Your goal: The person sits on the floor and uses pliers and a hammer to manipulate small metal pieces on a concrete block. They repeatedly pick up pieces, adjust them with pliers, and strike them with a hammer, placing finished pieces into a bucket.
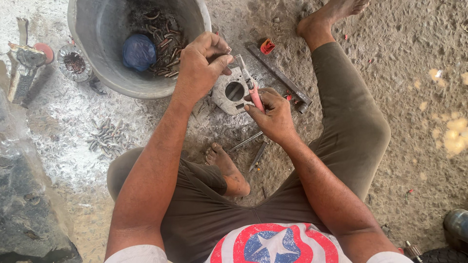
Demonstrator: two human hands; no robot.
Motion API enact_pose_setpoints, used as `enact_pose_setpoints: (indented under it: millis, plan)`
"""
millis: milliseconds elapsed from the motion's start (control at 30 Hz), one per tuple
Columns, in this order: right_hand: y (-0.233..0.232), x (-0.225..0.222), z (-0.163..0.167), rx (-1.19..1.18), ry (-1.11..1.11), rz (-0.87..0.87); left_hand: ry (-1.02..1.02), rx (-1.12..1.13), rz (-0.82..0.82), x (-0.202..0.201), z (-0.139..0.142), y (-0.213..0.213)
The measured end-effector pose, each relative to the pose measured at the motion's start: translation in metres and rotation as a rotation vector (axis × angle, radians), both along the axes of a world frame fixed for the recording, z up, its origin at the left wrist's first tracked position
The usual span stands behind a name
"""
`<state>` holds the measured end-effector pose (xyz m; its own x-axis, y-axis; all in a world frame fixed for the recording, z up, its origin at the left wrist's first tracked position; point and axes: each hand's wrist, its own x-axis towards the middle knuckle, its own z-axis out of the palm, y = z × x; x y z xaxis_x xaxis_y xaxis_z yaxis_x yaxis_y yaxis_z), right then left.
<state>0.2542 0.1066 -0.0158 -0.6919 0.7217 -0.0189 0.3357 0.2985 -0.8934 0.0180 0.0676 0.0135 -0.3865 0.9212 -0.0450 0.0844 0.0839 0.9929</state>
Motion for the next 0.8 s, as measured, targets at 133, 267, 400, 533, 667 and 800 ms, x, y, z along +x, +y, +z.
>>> enact_pose_setpoints:
  millis: [133, 267, 400, 533, 667, 800]
  plan:
    - [0.0, -0.001, 0.004, 0.0, 0.0, 0.007, 0.002, -0.037, 0.021, -0.002, -0.003, 0.001]
    - [-0.001, 0.0, -0.001, -0.039, -0.034, 0.007, -0.202, -0.063, 0.071, -0.005, -0.008, -0.001]
    - [-0.003, 0.001, -0.011, -0.033, 0.014, 0.042, -0.357, -0.039, 0.116, -0.004, -0.012, -0.002]
    - [-0.007, -0.004, -0.02, -0.089, 0.0, 0.033, -0.39, -0.032, 0.117, 0.003, -0.012, -0.002]
    - [-0.009, -0.007, -0.022, -0.043, 0.003, 0.006, -0.321, -0.058, 0.193, 0.007, -0.014, -0.002]
    - [-0.022, -0.005, -0.03, 0.002, -0.179, 0.066, 0.201, 0.047, 0.215, -0.001, -0.033, -0.008]
